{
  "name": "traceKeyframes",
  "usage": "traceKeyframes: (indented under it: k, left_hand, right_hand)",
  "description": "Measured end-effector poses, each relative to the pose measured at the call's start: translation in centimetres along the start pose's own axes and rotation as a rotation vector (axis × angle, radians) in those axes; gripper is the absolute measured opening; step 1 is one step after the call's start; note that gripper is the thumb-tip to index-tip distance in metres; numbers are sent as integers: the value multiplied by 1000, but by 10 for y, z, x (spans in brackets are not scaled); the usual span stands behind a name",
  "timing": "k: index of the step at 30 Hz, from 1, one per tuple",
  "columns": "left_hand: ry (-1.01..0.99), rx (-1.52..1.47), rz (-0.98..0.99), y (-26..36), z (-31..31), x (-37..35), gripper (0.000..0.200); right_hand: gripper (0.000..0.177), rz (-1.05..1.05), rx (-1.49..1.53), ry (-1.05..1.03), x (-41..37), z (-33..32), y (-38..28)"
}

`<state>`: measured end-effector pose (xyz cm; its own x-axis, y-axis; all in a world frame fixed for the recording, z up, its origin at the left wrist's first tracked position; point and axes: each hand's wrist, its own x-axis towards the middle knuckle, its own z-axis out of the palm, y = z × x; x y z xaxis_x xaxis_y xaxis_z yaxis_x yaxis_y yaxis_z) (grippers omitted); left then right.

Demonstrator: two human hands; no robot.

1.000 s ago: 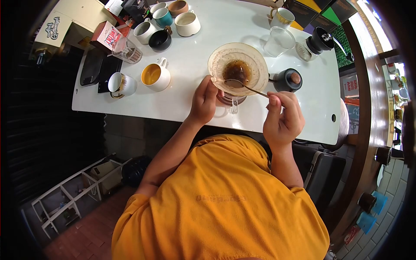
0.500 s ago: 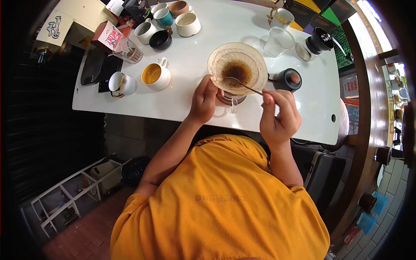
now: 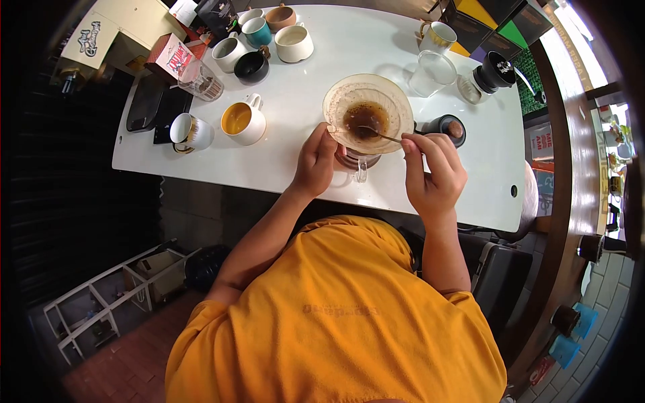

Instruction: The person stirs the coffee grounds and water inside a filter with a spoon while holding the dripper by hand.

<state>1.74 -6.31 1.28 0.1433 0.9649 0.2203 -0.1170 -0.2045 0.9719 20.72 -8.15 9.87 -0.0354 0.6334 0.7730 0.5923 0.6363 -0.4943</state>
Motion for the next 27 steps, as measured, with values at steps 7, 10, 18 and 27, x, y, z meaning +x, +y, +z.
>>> traceKeyframes:
  k: [7,10,18,27]
  left_hand:
    - [4,-6,8,-3,-1,0,31]
    - [0,-5,-3,-4,-1,0,31]
    - [22,12,-1,-3,1,0,31]
    - [17,23,16,-2,0,0,30]
  right_hand:
    - [10,-26,-35,66,9,0,9]
    - [10,-5,-37,82,16,-5,9]
    - [9,-65,-86,11,17,3,17]
    - [10,-92,-26,-43,13,0,8]
